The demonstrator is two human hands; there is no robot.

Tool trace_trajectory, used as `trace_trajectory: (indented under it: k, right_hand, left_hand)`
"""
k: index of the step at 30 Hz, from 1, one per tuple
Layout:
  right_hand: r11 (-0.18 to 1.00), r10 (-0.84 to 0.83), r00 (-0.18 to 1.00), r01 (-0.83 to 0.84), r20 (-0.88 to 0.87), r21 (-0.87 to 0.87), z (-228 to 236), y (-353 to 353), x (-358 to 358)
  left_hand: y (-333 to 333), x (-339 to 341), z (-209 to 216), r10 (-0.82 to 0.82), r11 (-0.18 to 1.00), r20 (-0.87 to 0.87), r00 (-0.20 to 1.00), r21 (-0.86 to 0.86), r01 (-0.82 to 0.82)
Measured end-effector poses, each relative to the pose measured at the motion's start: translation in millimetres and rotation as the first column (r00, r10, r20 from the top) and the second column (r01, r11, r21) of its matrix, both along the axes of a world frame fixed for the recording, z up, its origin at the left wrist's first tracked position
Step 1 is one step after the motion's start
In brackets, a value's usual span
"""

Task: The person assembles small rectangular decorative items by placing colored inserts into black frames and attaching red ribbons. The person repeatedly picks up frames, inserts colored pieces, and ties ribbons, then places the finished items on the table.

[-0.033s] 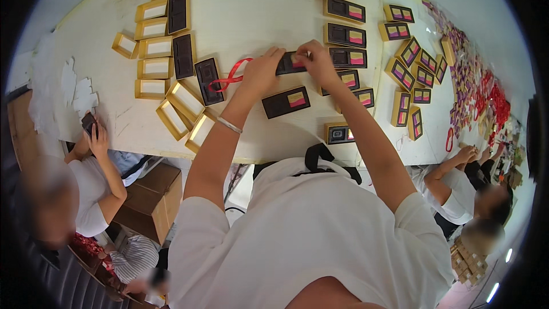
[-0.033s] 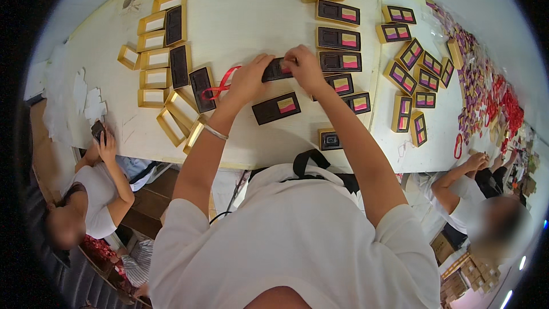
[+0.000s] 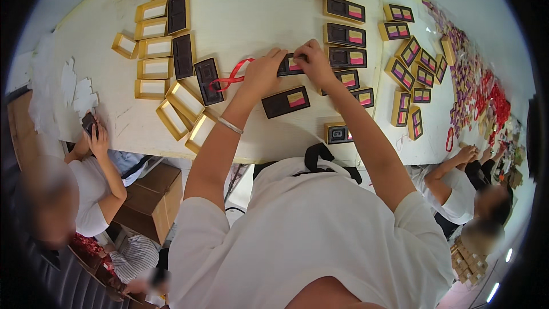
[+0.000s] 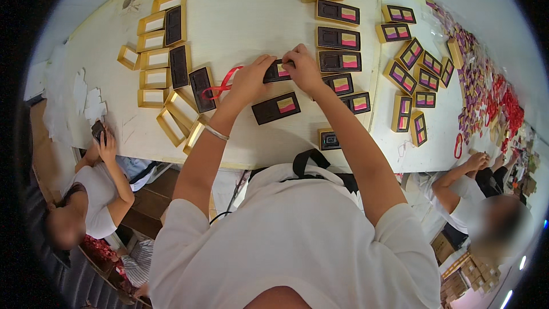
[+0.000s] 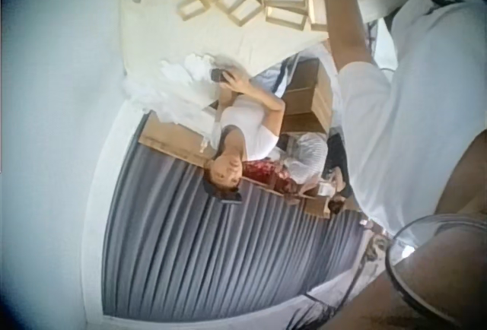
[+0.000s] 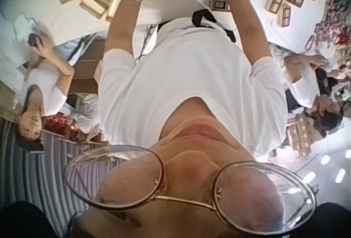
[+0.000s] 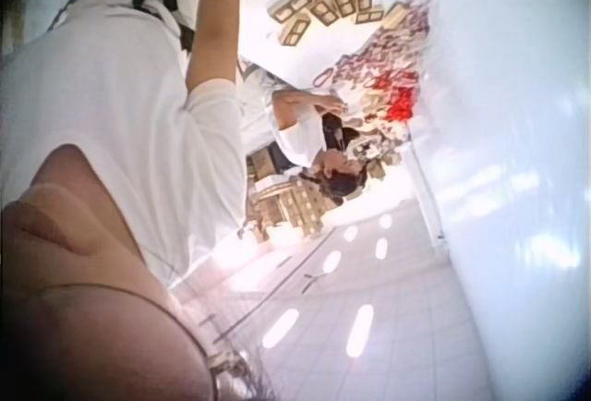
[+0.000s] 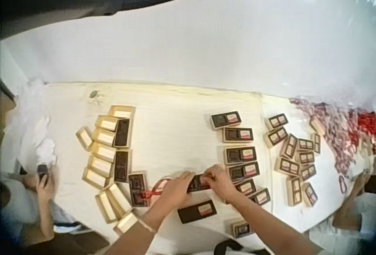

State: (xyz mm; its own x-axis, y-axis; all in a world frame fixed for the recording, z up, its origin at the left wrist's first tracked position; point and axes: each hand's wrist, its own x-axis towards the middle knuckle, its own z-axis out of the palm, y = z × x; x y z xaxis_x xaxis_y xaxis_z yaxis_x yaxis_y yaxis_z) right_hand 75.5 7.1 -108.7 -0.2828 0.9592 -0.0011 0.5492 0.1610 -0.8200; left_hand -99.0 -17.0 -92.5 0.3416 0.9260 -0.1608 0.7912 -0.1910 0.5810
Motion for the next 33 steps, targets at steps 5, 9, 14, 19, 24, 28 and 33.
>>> trace_trajectory:
  k: [5, 9, 14, 19, 24, 28, 33]
  right_hand:
    - [0.998, -0.057, 0.998, 0.058, 0.033, -0.02, -6, -8, -3]
    - [1.0, -0.001, 0.992, 0.005, 0.127, -0.031, -13, 0, 1]
    - [0.993, -0.089, 0.973, 0.103, 0.212, -0.053, -8, 1, -3]
    - [0.988, -0.141, 0.989, 0.138, 0.045, 0.067, 15, -5, 1]
    - [0.985, -0.117, 0.993, 0.117, -0.002, 0.129, 36, -28, 4]
    - [0.979, -0.186, 0.98, 0.192, -0.075, 0.072, 32, -40, 12]
    - [0.971, -0.142, 0.987, 0.155, -0.081, 0.184, 28, -46, 13]
  left_hand:
    - [-6, 1, 1, -0.002, 1.0, 0.034, 0.999, 0.006, 0.001]
    - [-8, 3, 2, -0.008, 0.997, 0.038, 0.999, 0.074, 0.005]
    - [-6, 3, 2, -0.034, 0.999, 0.012, 0.999, -0.02, 0.034]
    - [34, -41, 19, 0.441, 0.871, 0.03, 0.897, 0.228, -0.436]
    - [97, -158, 43, 0.678, 0.66, -0.514, 0.525, 0.113, -0.743]
    - [107, -154, 19, 0.546, 0.797, -0.574, 0.61, 0.133, -0.589]
    - [82, -95, 3, 0.341, 0.937, -0.502, 0.795, 0.243, -0.249]
